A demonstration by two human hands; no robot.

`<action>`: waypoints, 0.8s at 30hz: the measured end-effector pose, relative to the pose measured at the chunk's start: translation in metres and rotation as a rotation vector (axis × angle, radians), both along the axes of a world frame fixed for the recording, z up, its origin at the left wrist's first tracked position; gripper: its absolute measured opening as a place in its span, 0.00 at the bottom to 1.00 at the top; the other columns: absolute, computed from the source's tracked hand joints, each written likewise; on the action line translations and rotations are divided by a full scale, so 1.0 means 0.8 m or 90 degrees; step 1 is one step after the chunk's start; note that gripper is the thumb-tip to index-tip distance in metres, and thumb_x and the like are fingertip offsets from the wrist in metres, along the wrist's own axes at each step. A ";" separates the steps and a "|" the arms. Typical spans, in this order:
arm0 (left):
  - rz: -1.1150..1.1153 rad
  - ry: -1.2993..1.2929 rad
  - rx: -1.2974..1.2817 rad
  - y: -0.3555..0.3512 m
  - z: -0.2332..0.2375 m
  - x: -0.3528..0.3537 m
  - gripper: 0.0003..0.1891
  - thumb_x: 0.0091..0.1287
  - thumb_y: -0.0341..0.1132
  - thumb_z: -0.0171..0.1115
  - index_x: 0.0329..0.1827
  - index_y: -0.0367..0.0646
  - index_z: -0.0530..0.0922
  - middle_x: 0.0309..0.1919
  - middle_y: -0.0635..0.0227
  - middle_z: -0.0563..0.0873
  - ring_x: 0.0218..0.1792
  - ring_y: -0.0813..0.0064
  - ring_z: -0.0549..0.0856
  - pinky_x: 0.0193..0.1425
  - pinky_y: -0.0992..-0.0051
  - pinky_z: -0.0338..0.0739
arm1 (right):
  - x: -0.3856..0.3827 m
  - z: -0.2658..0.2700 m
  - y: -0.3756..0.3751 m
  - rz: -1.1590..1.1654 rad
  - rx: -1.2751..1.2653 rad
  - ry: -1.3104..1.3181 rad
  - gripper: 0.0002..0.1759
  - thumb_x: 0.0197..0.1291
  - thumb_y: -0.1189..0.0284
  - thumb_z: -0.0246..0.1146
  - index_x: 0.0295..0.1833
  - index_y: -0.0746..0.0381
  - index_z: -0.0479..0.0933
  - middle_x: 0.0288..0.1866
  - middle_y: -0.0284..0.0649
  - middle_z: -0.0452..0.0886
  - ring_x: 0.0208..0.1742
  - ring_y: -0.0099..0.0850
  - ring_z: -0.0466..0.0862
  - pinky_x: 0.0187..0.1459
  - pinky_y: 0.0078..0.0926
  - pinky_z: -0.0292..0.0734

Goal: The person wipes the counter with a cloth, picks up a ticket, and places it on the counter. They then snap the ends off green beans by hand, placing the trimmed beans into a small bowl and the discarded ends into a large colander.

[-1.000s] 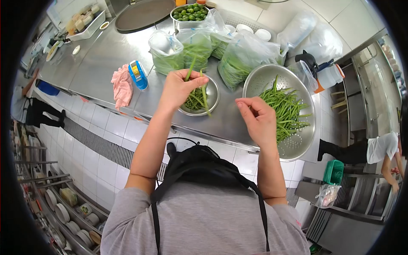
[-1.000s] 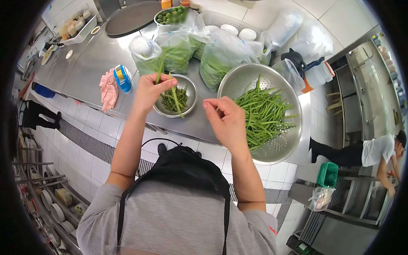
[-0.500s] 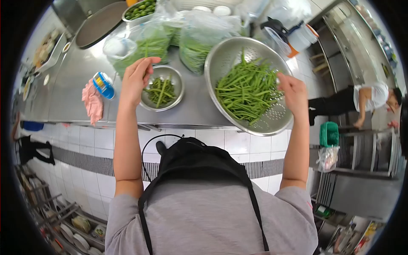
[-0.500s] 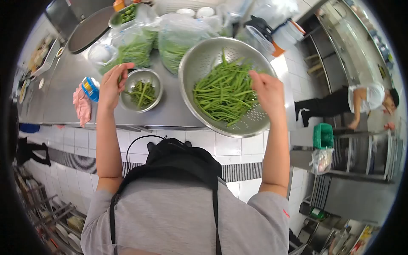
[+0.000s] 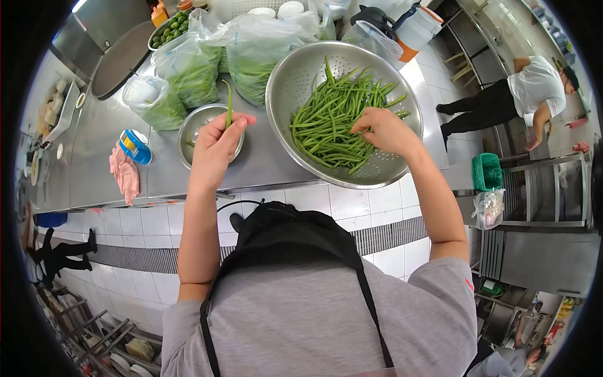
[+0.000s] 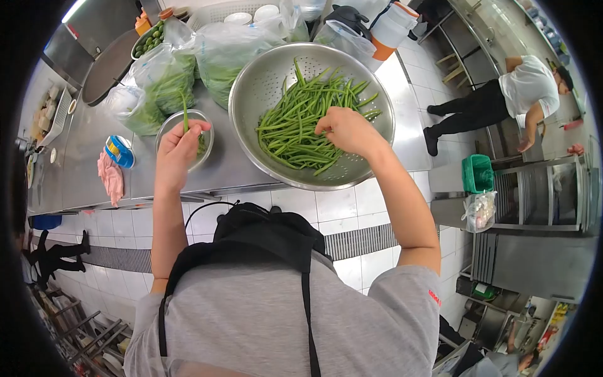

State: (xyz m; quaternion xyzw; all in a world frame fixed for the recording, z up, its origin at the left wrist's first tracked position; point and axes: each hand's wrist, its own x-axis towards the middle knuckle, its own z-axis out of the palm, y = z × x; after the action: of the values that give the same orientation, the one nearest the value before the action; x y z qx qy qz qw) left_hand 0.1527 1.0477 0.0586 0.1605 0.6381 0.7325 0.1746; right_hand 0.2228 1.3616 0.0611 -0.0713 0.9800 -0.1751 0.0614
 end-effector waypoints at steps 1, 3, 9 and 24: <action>-0.001 -0.004 0.006 0.001 -0.001 0.001 0.10 0.65 0.37 0.53 0.39 0.39 0.78 0.12 0.88 0.59 0.13 0.94 0.53 0.16 0.86 0.43 | 0.001 -0.002 0.004 0.003 0.018 0.023 0.10 0.43 0.78 0.61 0.35 0.60 0.80 0.33 0.41 0.76 0.38 0.38 0.77 0.40 0.30 0.72; -0.002 0.001 0.005 0.003 -0.004 0.002 0.10 0.65 0.37 0.54 0.39 0.39 0.78 0.12 0.88 0.59 0.13 0.95 0.53 0.16 0.86 0.43 | 0.004 -0.002 0.013 -0.019 0.069 0.024 0.11 0.43 0.78 0.62 0.37 0.59 0.80 0.34 0.40 0.76 0.39 0.38 0.77 0.41 0.30 0.71; -0.010 -0.016 0.006 0.007 -0.010 0.004 0.10 0.65 0.37 0.54 0.39 0.40 0.78 0.13 0.88 0.61 0.13 0.95 0.54 0.16 0.87 0.43 | 0.009 -0.003 0.008 0.100 -0.020 0.017 0.12 0.44 0.78 0.62 0.38 0.59 0.80 0.31 0.39 0.75 0.36 0.37 0.77 0.39 0.30 0.72; -0.011 -0.079 0.057 0.004 -0.011 0.016 0.12 0.66 0.38 0.51 0.41 0.38 0.77 0.14 0.87 0.59 0.15 0.95 0.54 0.16 0.88 0.44 | -0.047 -0.044 -0.034 0.362 0.128 0.056 0.04 0.45 0.76 0.60 0.30 0.63 0.75 0.30 0.39 0.71 0.36 0.37 0.76 0.37 0.32 0.72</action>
State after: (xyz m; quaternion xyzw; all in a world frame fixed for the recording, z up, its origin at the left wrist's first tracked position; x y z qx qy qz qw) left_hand 0.1658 1.0506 0.0499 0.1279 0.5914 0.7672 0.2128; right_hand 0.1855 1.3342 0.0262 -0.3441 0.9348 -0.0498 0.0723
